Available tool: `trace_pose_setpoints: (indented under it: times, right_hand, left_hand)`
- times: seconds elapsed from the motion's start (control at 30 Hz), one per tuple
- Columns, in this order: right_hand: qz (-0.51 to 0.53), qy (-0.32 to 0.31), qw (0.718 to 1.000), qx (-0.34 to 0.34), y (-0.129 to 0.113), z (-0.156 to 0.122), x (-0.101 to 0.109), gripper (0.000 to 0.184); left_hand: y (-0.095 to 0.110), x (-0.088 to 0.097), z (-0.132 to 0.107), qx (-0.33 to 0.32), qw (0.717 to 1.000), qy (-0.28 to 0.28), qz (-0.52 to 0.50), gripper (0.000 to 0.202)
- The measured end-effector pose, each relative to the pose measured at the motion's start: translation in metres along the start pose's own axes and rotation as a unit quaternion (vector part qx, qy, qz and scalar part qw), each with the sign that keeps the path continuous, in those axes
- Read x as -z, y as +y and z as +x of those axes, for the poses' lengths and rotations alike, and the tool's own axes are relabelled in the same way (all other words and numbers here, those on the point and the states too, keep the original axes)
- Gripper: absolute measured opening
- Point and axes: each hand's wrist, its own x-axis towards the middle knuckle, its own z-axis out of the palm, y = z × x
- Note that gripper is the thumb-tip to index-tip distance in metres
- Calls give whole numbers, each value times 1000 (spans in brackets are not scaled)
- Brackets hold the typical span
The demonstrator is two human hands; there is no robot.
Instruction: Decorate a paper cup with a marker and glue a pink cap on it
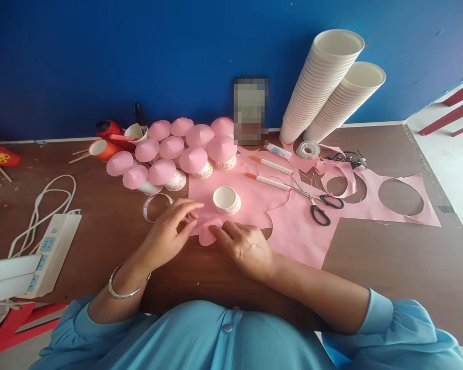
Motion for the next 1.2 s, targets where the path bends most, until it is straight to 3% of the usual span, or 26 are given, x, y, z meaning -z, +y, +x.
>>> trace_pose_setpoints:
  times: [0.13,0.23,0.4,0.47,0.53,0.6,0.67,0.73,0.8,0.93,1.2]
  right_hand:
    - [72,54,995,43,1,1,7,24]
    - [152,84,984,38,-2,1,21,36]
    - [298,77,951,-27,-6,4,46,47]
    - [372,62,923,-75,-4,6,51,40]
    - [447,45,881,-150,0,10,51,27]
    - [521,41,816,-248,6,14,48,18]
    - [575,60,745,-332,12,19,43,21]
    - [596,86,708,-368,20,26,38,27]
    - [602,99,697,-377,27,31,34,33]
    - [590,108,703,-382,40,36,30,36]
    - [608,97,683,-393,50,34,23,39]
  left_hand:
    - [0,0,0,83,994,-53,-51,35]
    - [4,2,0,165,968,-95,-166,39]
    - [5,-2,-3,228,856,-152,-439,41]
    - [7,-4,-2,250,808,-132,-517,41]
    - [10,-4,3,278,782,-97,-549,41]
    - [13,-3,13,286,780,-78,-552,39]
    - [15,0,27,271,790,-74,-545,38]
    - [14,1,41,266,801,-60,-533,37]
    - [12,1,54,266,810,-49,-521,37]
    - [6,-1,70,266,816,-33,-512,34]
    - [1,-5,73,296,799,-37,-522,37]
